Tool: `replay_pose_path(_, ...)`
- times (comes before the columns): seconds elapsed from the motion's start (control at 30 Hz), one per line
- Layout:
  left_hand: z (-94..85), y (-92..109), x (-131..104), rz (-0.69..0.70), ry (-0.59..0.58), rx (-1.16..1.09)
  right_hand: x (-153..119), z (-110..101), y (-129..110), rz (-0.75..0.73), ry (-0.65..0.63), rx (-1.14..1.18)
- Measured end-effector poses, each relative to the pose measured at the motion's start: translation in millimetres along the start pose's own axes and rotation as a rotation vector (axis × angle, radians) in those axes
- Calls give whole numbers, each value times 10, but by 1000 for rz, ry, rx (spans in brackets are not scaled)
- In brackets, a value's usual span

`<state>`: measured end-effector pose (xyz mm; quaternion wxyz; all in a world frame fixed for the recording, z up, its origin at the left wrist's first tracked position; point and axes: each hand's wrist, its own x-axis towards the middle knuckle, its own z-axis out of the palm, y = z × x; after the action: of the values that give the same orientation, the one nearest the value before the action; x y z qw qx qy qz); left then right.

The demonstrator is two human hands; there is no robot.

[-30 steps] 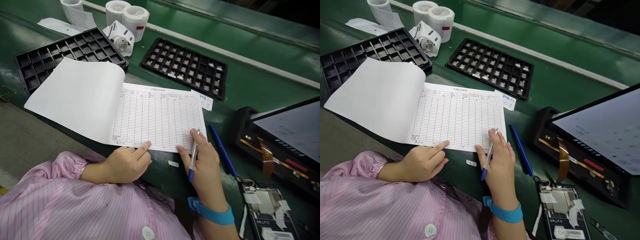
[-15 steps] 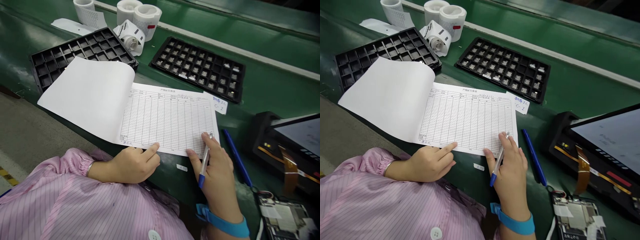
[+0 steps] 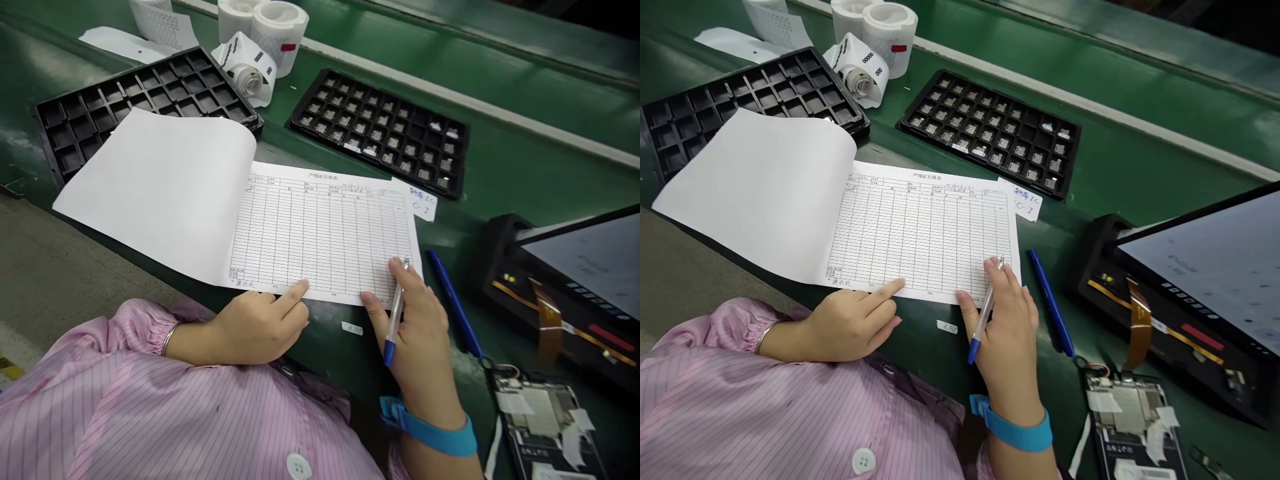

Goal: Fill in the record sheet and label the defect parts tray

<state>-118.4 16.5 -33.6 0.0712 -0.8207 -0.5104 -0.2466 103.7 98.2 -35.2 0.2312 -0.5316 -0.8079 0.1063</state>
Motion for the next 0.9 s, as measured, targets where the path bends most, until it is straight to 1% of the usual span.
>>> replay_pose_path(0.3,7,-1,-27,7,26,-8,25,-4,-32,-6,2,23)
replay_pose_path(0.63,-19,-9,-11,4,17,4,3,-15,-23,1,-14,21)
replay_pose_path(0.73,-49,-11,-16,3,-6,4,8,0,-22,5,1,10)
replay_pose_path(0.83,-114,22,-32,-1,-4,13,-27,-23,-71,10,8,-24)
replay_pose_path(0.9,-152,32,-52,-11,18,28,-54,-54,-122,28,-40,-29)
